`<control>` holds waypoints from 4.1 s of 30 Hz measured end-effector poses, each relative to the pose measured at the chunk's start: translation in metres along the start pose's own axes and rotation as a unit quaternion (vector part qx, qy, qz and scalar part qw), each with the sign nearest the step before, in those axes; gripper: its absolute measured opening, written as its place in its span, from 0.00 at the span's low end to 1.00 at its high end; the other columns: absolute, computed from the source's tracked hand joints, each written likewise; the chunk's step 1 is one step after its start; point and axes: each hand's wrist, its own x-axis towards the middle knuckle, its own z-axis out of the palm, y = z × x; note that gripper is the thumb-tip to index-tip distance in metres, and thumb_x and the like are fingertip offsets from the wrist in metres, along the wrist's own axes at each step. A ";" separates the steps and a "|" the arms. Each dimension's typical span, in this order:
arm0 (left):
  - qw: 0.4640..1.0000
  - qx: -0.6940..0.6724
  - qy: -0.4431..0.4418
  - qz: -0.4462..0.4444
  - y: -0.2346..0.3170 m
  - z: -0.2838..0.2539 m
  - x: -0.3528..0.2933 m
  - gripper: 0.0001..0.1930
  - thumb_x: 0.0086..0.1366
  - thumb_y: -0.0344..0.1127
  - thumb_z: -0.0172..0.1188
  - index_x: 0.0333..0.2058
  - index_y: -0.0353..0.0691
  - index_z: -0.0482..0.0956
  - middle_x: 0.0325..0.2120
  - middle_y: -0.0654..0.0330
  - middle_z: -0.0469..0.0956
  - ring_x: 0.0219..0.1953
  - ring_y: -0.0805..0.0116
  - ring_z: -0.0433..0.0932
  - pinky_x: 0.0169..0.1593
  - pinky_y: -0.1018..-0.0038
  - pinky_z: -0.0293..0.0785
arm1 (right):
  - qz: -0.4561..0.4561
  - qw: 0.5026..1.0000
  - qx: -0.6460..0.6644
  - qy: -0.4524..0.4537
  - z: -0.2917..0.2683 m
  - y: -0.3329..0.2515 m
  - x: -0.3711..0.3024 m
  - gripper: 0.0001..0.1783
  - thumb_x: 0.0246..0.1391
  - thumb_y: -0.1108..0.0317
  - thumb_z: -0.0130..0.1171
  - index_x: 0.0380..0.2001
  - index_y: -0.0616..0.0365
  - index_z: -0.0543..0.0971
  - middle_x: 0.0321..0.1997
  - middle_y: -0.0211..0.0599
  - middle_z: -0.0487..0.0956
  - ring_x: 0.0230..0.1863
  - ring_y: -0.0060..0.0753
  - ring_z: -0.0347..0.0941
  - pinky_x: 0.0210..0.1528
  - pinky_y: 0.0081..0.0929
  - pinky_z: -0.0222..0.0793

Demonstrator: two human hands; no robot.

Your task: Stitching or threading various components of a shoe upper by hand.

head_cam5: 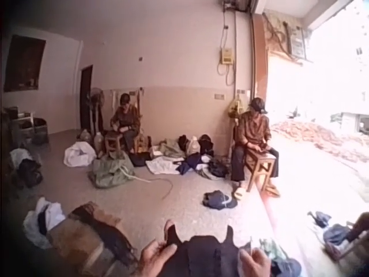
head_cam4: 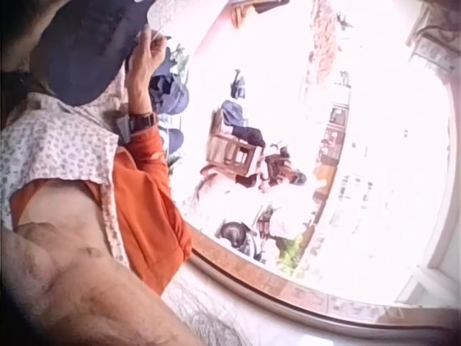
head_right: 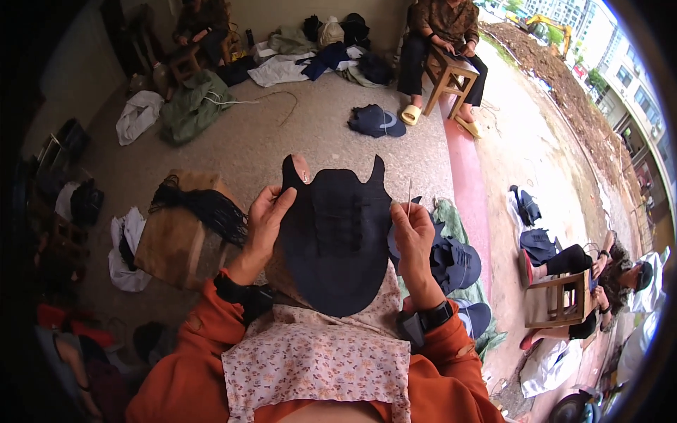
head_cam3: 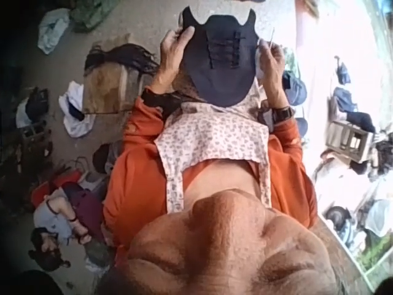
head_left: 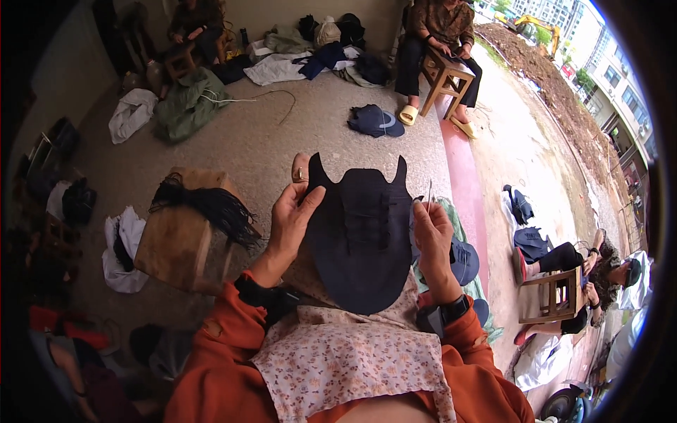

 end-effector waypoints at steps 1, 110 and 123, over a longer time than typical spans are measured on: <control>0.997 -0.038 0.005 -0.062 -0.001 -0.008 -0.006 0.17 0.63 0.46 0.64 0.38 0.39 0.74 0.31 0.70 0.72 0.33 0.81 0.70 0.38 0.82 0.67 | 0.046 0.998 0.016 -0.026 -0.008 0.002 -0.001 0.12 0.60 0.59 0.60 0.29 0.53 0.72 0.20 0.16 0.68 0.13 0.06 0.55 0.14 0.10 0.45; 0.719 0.477 -0.214 0.458 0.011 0.036 -0.011 0.24 0.70 0.45 0.41 0.58 0.36 0.65 0.62 0.49 0.63 0.67 0.49 0.57 0.67 0.53 0.49 | -0.254 0.931 -0.153 -0.212 0.010 -0.001 0.011 0.07 0.54 0.73 0.62 0.36 0.61 0.76 0.32 0.33 0.76 0.29 0.24 0.72 0.31 0.21 0.66; 0.719 0.471 -0.214 0.464 0.010 0.034 -0.008 0.24 0.70 0.46 0.42 0.58 0.36 0.66 0.61 0.49 0.64 0.65 0.49 0.59 0.66 0.54 0.53 | -0.330 0.851 -0.373 -0.164 0.015 0.008 0.014 0.12 0.60 0.64 0.55 0.43 0.56 0.69 0.30 0.45 0.80 0.31 0.51 0.78 0.29 0.40 0.72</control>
